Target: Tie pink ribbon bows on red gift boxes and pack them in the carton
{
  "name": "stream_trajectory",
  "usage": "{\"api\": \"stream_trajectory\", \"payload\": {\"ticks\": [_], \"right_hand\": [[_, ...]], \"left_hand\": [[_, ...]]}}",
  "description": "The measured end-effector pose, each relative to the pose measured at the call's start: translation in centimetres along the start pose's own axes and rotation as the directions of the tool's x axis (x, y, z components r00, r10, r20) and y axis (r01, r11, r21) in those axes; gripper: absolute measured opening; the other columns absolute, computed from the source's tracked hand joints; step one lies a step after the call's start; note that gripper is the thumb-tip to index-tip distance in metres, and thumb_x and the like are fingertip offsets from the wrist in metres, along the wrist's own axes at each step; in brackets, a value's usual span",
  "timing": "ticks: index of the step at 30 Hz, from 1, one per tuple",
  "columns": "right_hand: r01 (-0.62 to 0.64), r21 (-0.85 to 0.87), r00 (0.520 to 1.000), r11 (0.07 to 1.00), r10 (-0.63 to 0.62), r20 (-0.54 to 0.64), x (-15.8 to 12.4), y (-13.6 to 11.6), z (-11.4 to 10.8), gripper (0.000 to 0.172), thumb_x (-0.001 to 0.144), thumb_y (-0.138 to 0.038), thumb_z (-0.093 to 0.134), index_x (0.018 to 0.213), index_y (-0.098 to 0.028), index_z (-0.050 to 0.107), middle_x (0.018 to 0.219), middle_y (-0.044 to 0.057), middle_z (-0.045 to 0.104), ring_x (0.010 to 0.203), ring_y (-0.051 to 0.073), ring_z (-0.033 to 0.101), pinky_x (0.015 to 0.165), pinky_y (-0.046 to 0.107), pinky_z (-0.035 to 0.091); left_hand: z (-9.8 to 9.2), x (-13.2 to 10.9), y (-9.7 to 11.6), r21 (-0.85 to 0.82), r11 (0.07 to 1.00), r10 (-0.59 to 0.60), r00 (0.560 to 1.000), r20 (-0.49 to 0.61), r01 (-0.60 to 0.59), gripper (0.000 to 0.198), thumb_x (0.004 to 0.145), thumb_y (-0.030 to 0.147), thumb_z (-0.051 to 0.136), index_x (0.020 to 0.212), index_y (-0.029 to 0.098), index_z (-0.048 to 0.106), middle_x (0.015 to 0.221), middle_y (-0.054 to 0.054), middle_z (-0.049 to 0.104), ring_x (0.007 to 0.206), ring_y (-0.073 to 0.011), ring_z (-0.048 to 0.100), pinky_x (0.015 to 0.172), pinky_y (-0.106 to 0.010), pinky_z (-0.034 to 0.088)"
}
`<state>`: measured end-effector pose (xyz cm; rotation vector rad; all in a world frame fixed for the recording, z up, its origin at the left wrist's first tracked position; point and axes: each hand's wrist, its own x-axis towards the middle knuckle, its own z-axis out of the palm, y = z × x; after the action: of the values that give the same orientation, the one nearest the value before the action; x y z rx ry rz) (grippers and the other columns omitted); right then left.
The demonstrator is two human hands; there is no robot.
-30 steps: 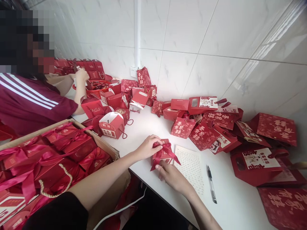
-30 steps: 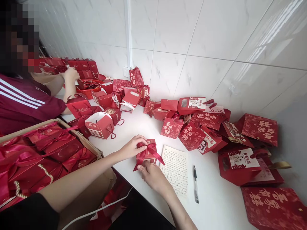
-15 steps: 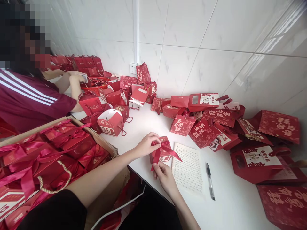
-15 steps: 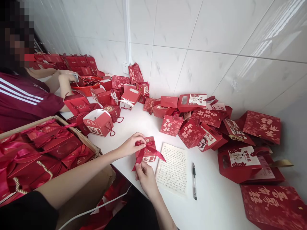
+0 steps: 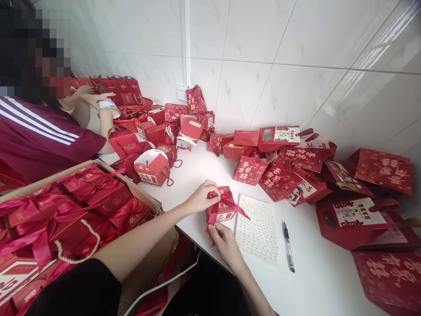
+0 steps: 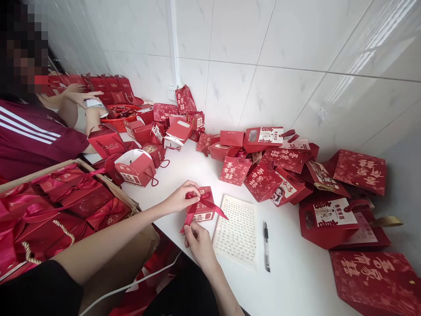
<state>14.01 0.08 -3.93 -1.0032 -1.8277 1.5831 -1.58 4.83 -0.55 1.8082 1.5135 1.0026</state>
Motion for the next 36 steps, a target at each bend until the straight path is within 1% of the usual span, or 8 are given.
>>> {"api": "stream_trajectory", "payload": {"ticks": [9, 15, 17, 19, 23, 26, 30, 36], "right_hand": [[-0.029, -0.036, 0.999, 0.999, 0.03, 0.024, -0.5, 0.3, 0.2, 0.038, 0.087, -0.05, 0.036, 0.068, -0.019, 0.049, 0.052, -0.004, 0.047, 0.053, 0.013, 0.047, 0.061, 0.026, 0.039], [0.146, -0.208, 0.961, 0.967, -0.089, 0.263, -2.3, 0.3, 1.1, 0.037, 0.087, -0.038, 0.039, 0.06, -0.018, 0.055, 0.061, 0.001, 0.057, 0.061, 0.014, 0.052, 0.063, 0.026, 0.039], [0.116, -0.175, 0.983, 0.978, -0.087, 0.164, -2.6, 0.1, 0.1, 0.037, 0.087, -0.042, 0.038, 0.068, -0.018, 0.058, 0.059, 0.0, 0.055, 0.057, 0.013, 0.05, 0.057, 0.025, 0.038], [0.076, -0.152, 0.992, 0.985, -0.09, -0.088, -2.3, -0.1, -1.8, 0.039, 0.086, -0.049, 0.037, 0.071, -0.018, 0.057, 0.057, -0.001, 0.053, 0.053, 0.013, 0.048, 0.053, 0.025, 0.036], [-0.032, -0.221, 0.825, 0.975, -0.099, -0.557, -0.5, -0.4, -6.1, 0.037, 0.082, -0.055, 0.042, 0.075, -0.02, 0.054, 0.07, 0.002, 0.058, 0.064, 0.017, 0.051, 0.061, 0.028, 0.039], [-0.087, -0.229, 0.856, 0.97, -0.045, -0.515, 1.0, -0.2, -7.6, 0.04, 0.08, -0.058, 0.043, 0.081, -0.02, 0.056, 0.084, 0.005, 0.062, 0.076, 0.021, 0.055, 0.069, 0.032, 0.041], [-0.106, -0.126, 0.928, 0.986, 0.053, -0.369, 2.0, 0.7, -7.7, 0.045, 0.078, -0.062, 0.041, 0.066, -0.02, 0.052, 0.066, 0.002, 0.058, 0.067, 0.02, 0.053, 0.061, 0.03, 0.041], [-0.088, -0.162, 0.936, 0.983, 0.026, -0.352, 1.7, 1.3, -8.8, 0.043, 0.071, -0.061, 0.049, 0.059, -0.02, 0.05, 0.059, 0.001, 0.056, 0.061, 0.018, 0.052, 0.061, 0.03, 0.04]], "left_hand": [[-0.1, -0.1, 0.1, -0.015, 1.0, -0.017, 1.0, 0.016, 0.018, 0.007, 0.076, 0.022, 0.056, 0.077, 0.019, 0.063, 0.106, -0.005, 0.05, 0.095, -0.0175, 0.056, 0.09, -0.035, 0.044], [-0.1, 0.0, -0.3, -0.013, 0.999, -0.029, 1.0, 0.007, 0.029, 0.008, 0.077, 0.023, 0.055, 0.078, 0.019, 0.063, 0.106, -0.005, 0.05, 0.094, -0.0174, 0.056, 0.091, -0.037, 0.043], [-0.1, 0.0, -0.3, -0.03, 0.999, -0.022, 1.0, 0.013, 0.023, 0.009, 0.077, 0.023, 0.055, 0.078, 0.019, 0.062, 0.106, -0.005, 0.05, 0.093, -0.0169, 0.056, 0.09, -0.036, 0.043], [0.0, 0.0, -0.3, -0.048, 0.999, -0.011, 1.0, 0.011, 0.012, 0.008, 0.077, 0.023, 0.055, 0.078, 0.019, 0.062, 0.106, -0.005, 0.05, 0.093, -0.0168, 0.056, 0.091, -0.035, 0.043], [0.0, 0.0, -0.4, -0.051, 0.999, 0.0, 1.0, 0.001, 0.0, 0.008, 0.077, 0.024, 0.056, 0.078, 0.02, 0.062, 0.104, -0.005, 0.05, 0.097, -0.0179, 0.055, 0.093, -0.036, 0.041], [0.1, 0.0, -0.5, -0.051, 0.999, 0.002, 1.0, 0.004, -0.001, 0.008, 0.077, 0.024, 0.055, 0.078, 0.02, 0.062, 0.105, -0.005, 0.05, 0.096, -0.0176, 0.055, 0.092, -0.036, 0.042], [0.0, 0.0, -0.4, -0.051, 0.999, -0.007, 1.0, 0.007, 0.008, 0.008, 0.077, 0.023, 0.055, 0.078, 0.019, 0.062, 0.106, -0.006, 0.049, 0.095, -0.0176, 0.055, 0.091, -0.037, 0.042], [-0.1, 0.0, -0.4, -0.062, 0.998, -0.013, 1.0, 0.008, 0.014, 0.008, 0.076, 0.023, 0.056, 0.077, 0.019, 0.063, 0.106, -0.006, 0.05, 0.097, -0.0189, 0.055, 0.092, -0.038, 0.042]]}}
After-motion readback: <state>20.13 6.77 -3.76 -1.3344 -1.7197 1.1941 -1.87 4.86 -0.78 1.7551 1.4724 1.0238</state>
